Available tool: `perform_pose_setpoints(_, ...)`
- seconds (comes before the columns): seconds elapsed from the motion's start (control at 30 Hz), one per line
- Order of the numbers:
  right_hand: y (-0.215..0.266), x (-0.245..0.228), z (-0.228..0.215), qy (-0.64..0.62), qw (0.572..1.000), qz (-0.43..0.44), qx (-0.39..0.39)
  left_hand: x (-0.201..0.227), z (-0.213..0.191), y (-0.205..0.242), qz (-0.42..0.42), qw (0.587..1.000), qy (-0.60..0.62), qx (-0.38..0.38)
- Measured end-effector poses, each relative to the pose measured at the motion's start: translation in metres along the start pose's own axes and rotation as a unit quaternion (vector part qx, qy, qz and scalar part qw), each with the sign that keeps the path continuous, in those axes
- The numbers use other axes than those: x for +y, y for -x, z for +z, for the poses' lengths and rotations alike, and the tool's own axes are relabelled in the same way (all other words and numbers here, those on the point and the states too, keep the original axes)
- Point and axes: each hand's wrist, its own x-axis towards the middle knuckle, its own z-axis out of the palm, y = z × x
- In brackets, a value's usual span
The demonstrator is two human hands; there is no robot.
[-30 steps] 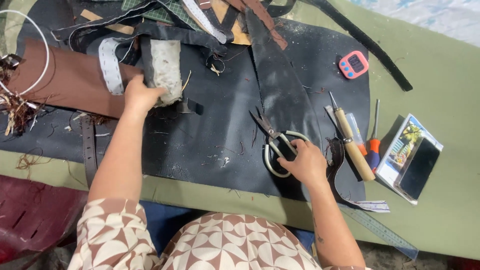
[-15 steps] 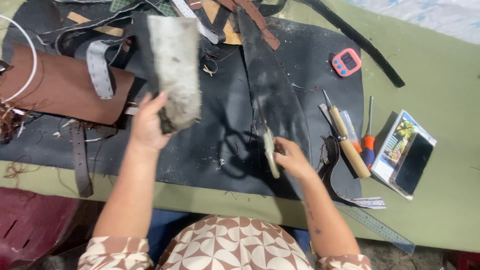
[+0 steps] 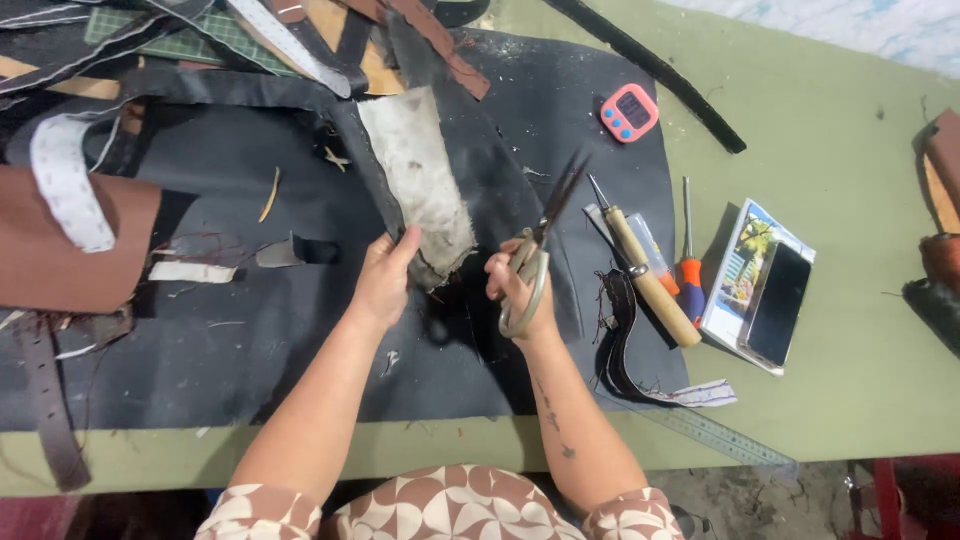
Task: Trimming and cutting small pieces of leather scraps using scissors at a workshop table.
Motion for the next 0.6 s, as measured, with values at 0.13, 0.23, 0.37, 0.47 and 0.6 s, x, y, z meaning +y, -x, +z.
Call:
perform_pose_setpoints(0.13,0.010,0.015,-0.010,-0.043,0.997,0.046,-0.047,0.001,-0.004,-0.014,0.072,0.996,-0.032,0.040)
perform_pose_setpoints(0.23,0.024,0.020,-0.003,-0.033,0.992,0.072,-0.101,0.018,-0.001,-0.009,0.127,0.984,-0.098,0.076)
perform_pose_setpoints(0.37,0.039,0.010,0.021,-0.068,0.973,0.131,-0.179,0.025,-0.006,-0.012,0.107,0.990,-0.002,0.092)
perform_pose_setpoints(0.47,0.039,0.004,0.021,-0.049,0.970,0.138,-0.195,0.033,-0.011,-0.016,0.051,0.986,0.146,0.065)
perform_pose_setpoints(0.6,0.035,-0.013,0.023,-0.035,0.966,0.131,-0.218,0.055,-0.003,-0.004,0.022,0.968,0.247,0.024)
